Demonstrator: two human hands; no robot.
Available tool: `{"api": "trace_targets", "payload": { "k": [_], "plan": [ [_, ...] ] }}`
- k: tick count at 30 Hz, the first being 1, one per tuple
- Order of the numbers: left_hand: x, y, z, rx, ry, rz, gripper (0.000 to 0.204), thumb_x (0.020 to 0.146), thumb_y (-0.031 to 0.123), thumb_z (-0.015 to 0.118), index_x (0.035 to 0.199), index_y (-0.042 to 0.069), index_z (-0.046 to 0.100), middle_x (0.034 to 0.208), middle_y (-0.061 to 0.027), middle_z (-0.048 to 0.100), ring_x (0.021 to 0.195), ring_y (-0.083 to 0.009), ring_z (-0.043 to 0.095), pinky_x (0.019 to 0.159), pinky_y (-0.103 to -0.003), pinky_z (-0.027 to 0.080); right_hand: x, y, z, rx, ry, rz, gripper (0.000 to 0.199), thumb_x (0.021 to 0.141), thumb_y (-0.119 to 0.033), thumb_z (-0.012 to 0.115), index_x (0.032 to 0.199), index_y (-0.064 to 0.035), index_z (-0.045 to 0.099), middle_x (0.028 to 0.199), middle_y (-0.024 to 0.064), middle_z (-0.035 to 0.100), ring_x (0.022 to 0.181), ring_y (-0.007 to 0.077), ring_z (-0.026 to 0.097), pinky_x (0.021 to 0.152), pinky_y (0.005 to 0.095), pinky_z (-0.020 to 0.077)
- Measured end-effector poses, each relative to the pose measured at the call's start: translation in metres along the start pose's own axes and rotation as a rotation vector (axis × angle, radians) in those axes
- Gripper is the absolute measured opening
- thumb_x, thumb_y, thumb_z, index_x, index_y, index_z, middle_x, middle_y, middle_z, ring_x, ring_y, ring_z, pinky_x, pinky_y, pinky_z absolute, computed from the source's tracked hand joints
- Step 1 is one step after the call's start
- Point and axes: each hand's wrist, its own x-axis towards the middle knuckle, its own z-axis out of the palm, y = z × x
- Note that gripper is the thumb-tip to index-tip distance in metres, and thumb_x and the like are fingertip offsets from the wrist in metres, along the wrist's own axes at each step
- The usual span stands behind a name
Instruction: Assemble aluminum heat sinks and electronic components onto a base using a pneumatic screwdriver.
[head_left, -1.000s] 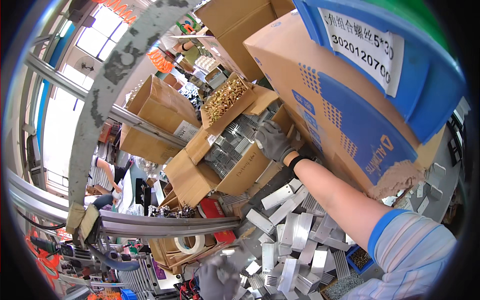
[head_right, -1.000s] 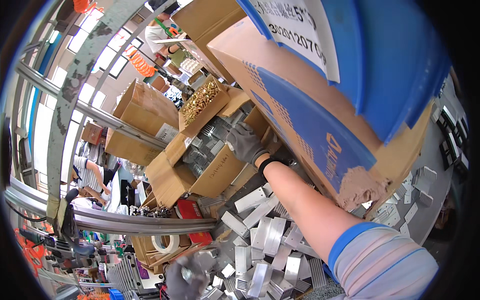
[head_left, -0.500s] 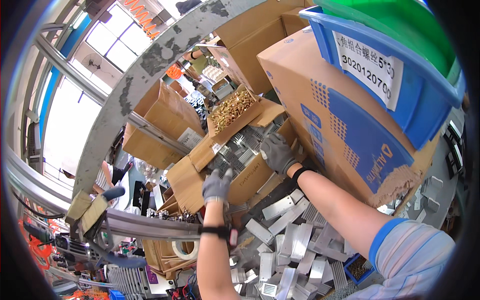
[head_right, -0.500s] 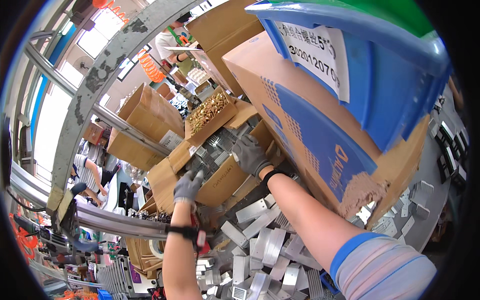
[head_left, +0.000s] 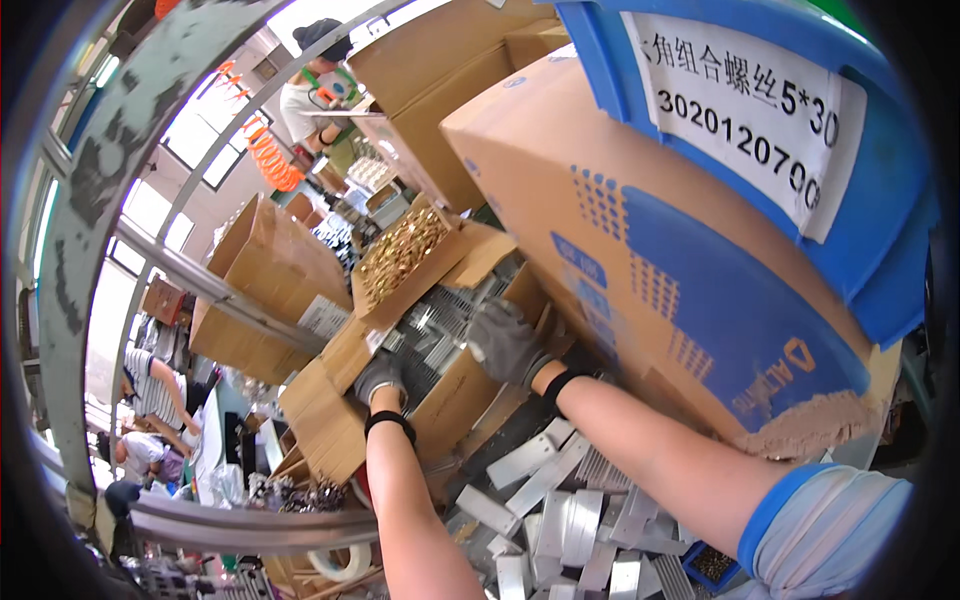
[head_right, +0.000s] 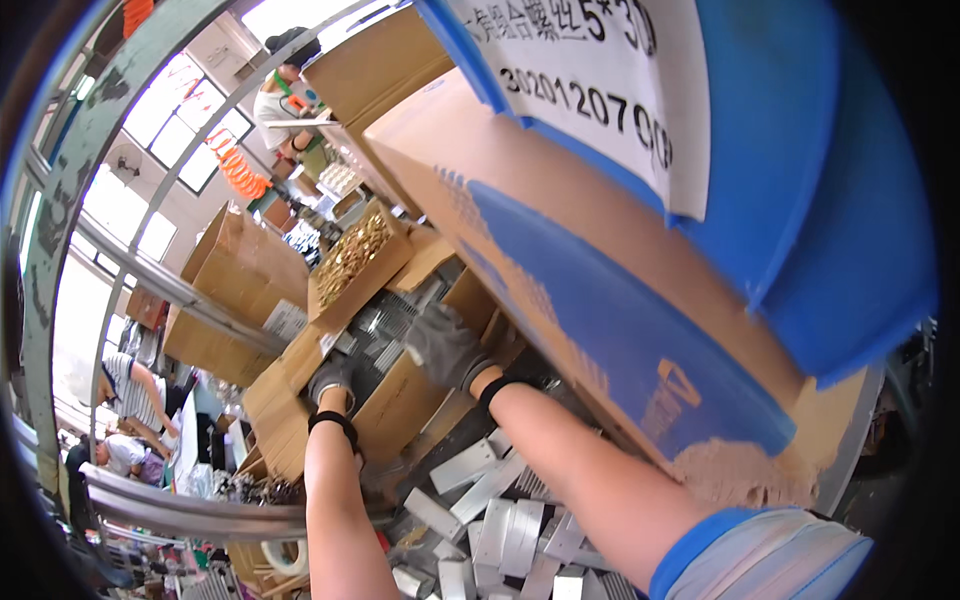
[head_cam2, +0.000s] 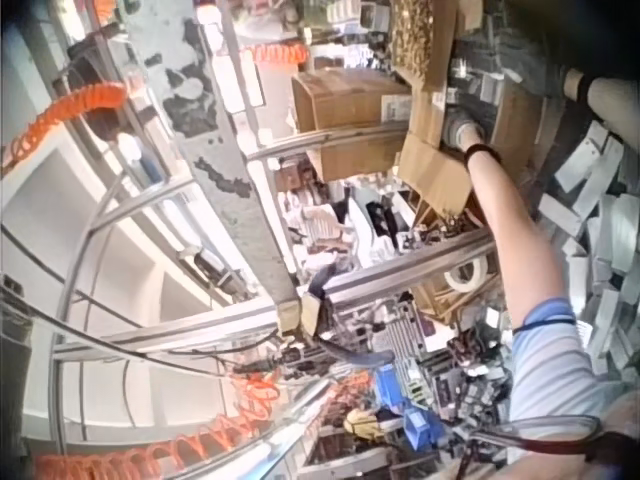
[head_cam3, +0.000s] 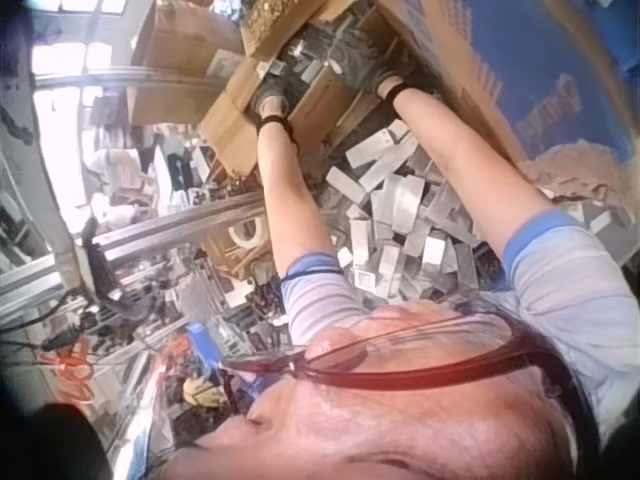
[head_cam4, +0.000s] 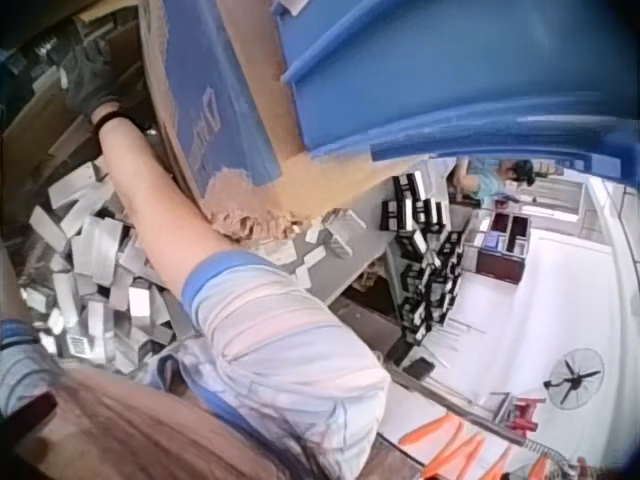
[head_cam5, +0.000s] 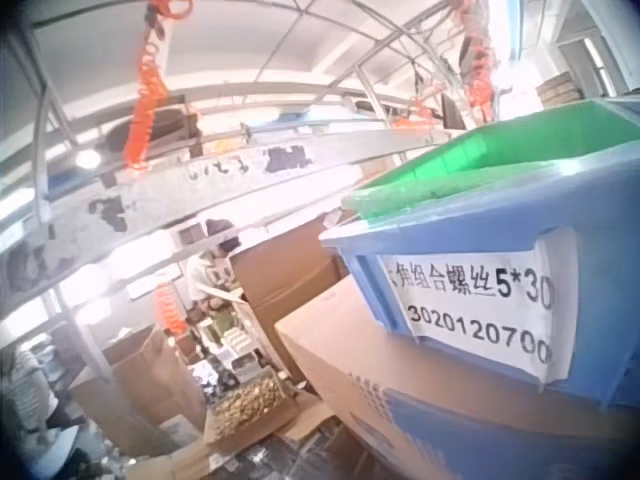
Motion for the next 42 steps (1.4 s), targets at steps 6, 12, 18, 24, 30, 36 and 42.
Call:
{"api": "trace_targets", "payload": {
  "k": [6,12,18,24,30,36,42],
  "plan": [
    [-0.137,0.040,-0.073,-0.278,0.031,0.143,0.061,0.074,0.042,0.063,0.124,0.010,0.048,0.119,-0.0263,0.052,0.112,-0.0411,0.051,0.095,-0.042,0.041,-0.001,0.020,-0.015,-0.008,-0.077,-0.073,0.017,0.076,-0.017,0.055,0.090,-0.0092,0.059,0.096,0.0104,0.057,0.104,0.0310,0.050,0.098,0.0450,0.0343],
    [-0.380,-0.012,-0.176,-1.032,0.297,0.339,0.055,0.075,0.012,0.065,0.126,0.001,0.046,0.115,-0.0121,0.054,0.099,-0.0202,0.053,0.090,-0.032,0.043,0.023,0.000,-0.047,-0.061,-0.239,0.103,0.030,0.074,-0.018,0.060,0.103,-0.0076,0.062,0.102,0.0157,0.063,0.099,0.0336,0.058,0.087,0.0397,0.0460],
    [-0.552,-0.122,-0.091,-1.144,-0.088,-0.387,0.062,0.084,0.026,0.062,0.136,0.003,0.035,0.105,-0.0117,0.058,0.082,-0.0177,0.059,0.070,-0.033,0.050,-0.035,-0.122,-0.155,0.692,-0.331,0.624,0.037,0.081,-0.022,0.062,0.113,-0.0035,0.058,0.105,0.0134,0.064,0.098,0.0236,0.061,0.086,0.0322,0.0457],
    [-0.672,-0.162,-0.025,-0.704,0.273,-0.306,0.075,0.086,0.045,0.058,0.138,-0.002,0.032,0.131,-0.0277,0.045,0.122,-0.0396,0.043,0.102,-0.042,0.034,-0.140,-0.214,-0.357,0.788,-0.675,0.492,0.033,0.087,-0.019,0.058,0.114,-0.0001,0.056,0.101,0.0088,0.064,0.094,0.0150,0.060,0.085,0.0283,0.0455],
    [-0.782,-0.093,0.031,-0.373,0.204,-0.399,0.070,0.082,0.034,0.063,0.139,0.005,0.034,0.124,-0.0251,0.048,0.112,-0.0429,0.046,0.099,-0.047,0.035,-0.221,-0.144,-0.480,0.820,-0.904,0.443,0.033,0.087,-0.014,0.057,0.117,0.0003,0.054,0.099,0.0098,0.065,0.094,0.0177,0.062,0.087,0.0300,0.0465],
    [-0.747,-0.115,0.055,-0.268,0.497,-0.189,0.068,0.070,0.028,0.071,0.132,0.015,0.046,0.121,-0.0222,0.049,0.111,-0.0399,0.045,0.096,-0.048,0.036,-0.237,-0.094,-0.551,0.586,-0.940,0.138,0.031,0.084,-0.018,0.055,0.110,-0.0007,0.059,0.094,0.0119,0.064,0.085,0.0217,0.063,0.078,0.0319,0.0493],
    [-0.679,-0.125,0.085,0.069,0.370,-0.122,0.061,0.059,0.035,0.074,0.112,0.009,0.058,0.114,-0.0191,0.056,0.104,-0.0365,0.052,0.093,-0.045,0.041,-0.275,-0.079,-0.570,0.507,-0.853,-0.262,0.034,0.087,-0.022,0.055,0.116,-0.0045,0.056,0.097,0.0134,0.063,0.091,0.0298,0.060,0.081,0.0384,0.0469]
  ]
}}
